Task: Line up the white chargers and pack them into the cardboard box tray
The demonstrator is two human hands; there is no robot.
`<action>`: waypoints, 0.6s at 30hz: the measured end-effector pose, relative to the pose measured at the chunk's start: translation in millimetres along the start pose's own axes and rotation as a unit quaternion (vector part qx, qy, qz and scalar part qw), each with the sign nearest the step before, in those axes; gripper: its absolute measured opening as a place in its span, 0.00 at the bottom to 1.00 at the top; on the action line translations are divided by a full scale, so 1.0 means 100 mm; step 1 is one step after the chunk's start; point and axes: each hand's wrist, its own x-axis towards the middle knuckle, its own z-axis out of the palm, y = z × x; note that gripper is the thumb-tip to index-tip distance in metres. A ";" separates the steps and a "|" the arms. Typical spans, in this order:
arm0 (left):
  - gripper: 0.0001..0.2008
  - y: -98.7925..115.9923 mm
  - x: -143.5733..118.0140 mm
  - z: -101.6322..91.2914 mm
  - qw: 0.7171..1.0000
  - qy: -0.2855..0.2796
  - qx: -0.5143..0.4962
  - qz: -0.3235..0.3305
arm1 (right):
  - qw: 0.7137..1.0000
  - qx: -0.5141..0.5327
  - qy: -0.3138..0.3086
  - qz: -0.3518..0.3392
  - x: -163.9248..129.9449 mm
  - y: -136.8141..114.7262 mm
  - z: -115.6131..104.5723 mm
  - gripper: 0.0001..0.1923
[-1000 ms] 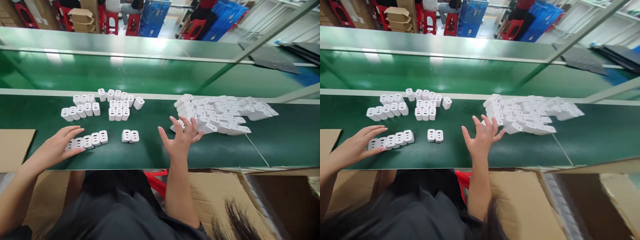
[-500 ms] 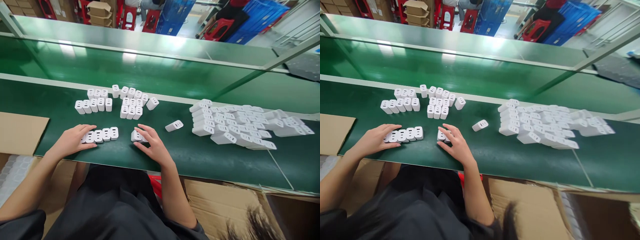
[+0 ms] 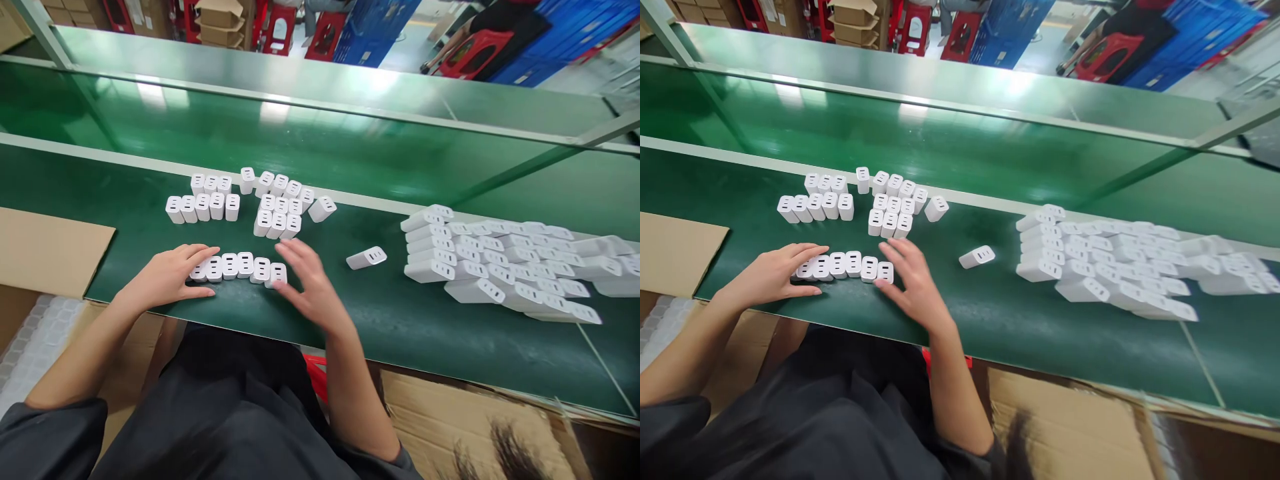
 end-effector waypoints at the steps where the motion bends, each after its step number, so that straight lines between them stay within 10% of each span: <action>1: 0.37 0.01 0.00 0.00 1.000 0.002 0.003 -0.005 | 0.998 -0.033 0.040 0.026 -0.02 0.11 -0.10 0.28; 9: 0.36 -0.03 -0.01 0.05 1.000 0.017 -0.022 -0.011 | 0.951 -0.260 0.060 0.154 -0.33 1.12 -0.54 0.21; 18: 0.35 -0.10 -0.08 0.01 1.000 0.013 -0.020 -0.010 | 0.908 -0.323 0.140 0.228 -0.79 1.23 -0.72 0.20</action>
